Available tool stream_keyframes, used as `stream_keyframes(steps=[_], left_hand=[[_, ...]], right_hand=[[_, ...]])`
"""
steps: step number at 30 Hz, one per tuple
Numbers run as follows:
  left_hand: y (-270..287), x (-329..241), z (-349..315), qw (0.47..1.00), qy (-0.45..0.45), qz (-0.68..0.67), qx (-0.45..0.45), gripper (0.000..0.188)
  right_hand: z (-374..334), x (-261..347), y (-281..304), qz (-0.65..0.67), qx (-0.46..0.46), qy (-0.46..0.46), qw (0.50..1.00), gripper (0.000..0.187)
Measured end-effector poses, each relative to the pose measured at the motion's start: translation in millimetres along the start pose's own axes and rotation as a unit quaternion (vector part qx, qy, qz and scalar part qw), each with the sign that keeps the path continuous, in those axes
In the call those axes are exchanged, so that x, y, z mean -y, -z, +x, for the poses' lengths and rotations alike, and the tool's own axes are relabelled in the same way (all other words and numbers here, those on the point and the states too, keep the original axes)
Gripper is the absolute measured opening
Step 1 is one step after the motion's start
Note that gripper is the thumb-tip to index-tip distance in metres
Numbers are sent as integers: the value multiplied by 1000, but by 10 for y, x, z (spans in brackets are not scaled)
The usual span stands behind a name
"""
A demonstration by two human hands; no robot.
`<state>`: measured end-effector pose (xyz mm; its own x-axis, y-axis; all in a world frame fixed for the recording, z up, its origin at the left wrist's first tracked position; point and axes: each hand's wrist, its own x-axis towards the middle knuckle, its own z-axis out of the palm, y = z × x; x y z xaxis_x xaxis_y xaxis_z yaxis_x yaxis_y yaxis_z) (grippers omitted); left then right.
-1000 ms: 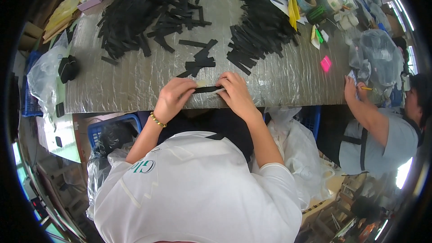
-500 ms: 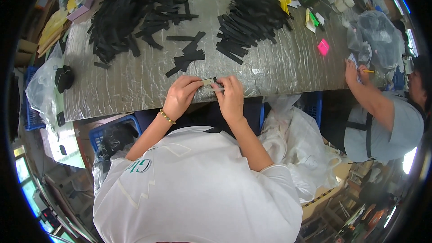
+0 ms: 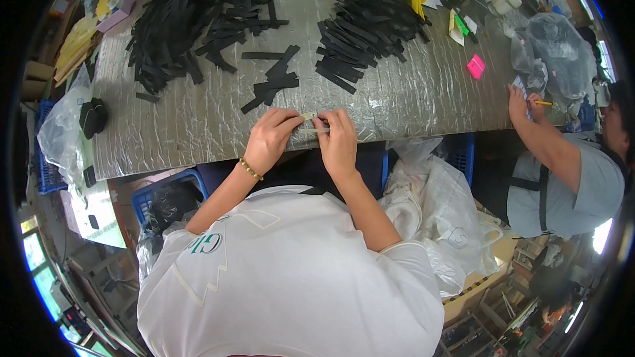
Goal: Peeling adhesive backing from small white strips and sticking them onto black shoe components.
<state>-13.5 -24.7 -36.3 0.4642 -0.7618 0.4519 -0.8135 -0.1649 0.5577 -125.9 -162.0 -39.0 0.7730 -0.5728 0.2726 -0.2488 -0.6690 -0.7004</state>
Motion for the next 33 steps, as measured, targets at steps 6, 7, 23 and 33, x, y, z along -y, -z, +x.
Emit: stream_keyframes(steps=[6, 7, 23, 33], left_hand=[[0, 1, 35, 1000, -1, 8, 5, 29], [6, 1, 38, 1000, -4, 16, 6, 29], [-2, -27, 78, 998, -15, 54, 28, 28], [-25, -9, 72, 998, -18, 55, 19, 29]], right_hand=[[77, 3, 90, 25, 30, -1, 999, 12], [130, 61, 159, 61, 47, -31, 997, 10], [301, -96, 249, 272, 90, -144, 947, 25], [282, -43, 238, 185, 117, -112, 969, 20]])
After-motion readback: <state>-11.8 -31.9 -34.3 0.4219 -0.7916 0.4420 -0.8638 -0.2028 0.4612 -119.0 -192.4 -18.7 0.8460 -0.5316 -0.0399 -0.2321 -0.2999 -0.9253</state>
